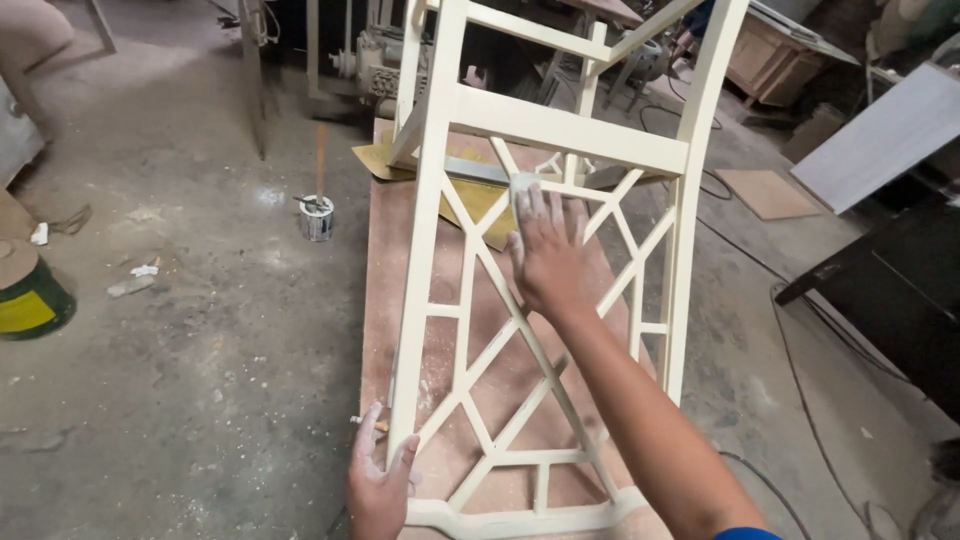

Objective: Sanding the intricate wooden frame of a chair back with sandpaper to smooth the surface.

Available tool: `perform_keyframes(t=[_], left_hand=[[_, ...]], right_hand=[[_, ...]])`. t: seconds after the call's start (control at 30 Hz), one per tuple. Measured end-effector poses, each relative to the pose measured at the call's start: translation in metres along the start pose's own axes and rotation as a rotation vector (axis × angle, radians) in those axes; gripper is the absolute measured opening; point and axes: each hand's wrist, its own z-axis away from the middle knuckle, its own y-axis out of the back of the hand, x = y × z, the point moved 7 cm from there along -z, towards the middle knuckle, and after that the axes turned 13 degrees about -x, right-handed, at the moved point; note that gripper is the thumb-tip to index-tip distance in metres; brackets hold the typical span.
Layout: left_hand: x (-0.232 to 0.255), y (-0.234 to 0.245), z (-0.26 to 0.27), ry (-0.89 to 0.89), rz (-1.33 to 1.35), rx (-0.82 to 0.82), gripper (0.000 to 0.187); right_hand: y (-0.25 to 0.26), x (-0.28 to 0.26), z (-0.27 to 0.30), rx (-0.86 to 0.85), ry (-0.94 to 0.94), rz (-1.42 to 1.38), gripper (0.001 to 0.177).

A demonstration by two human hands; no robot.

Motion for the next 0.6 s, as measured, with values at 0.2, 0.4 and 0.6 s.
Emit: perform_keyframes(t=[0.2, 0.4, 0.6], left_hand=[[-0.002, -0.002, -0.004, -0.012, 0.065, 0.013, 0.076], [-0.004, 0.001, -0.006, 0.004, -0.056, 0.035, 0.081], [-0.039, 0.005, -0.026, -0.025, 0.062, 0.060, 0.083]], right_hand=[[0.012, 0.041, 0.011, 0.025, -0.047, -0.144, 0.074], [0.013, 0.054, -0.032, 0.006, 0.018, -0.082, 0.062], [0.006, 0.057, -0.018, 0.015, 0.075, -0.009, 0.061]])
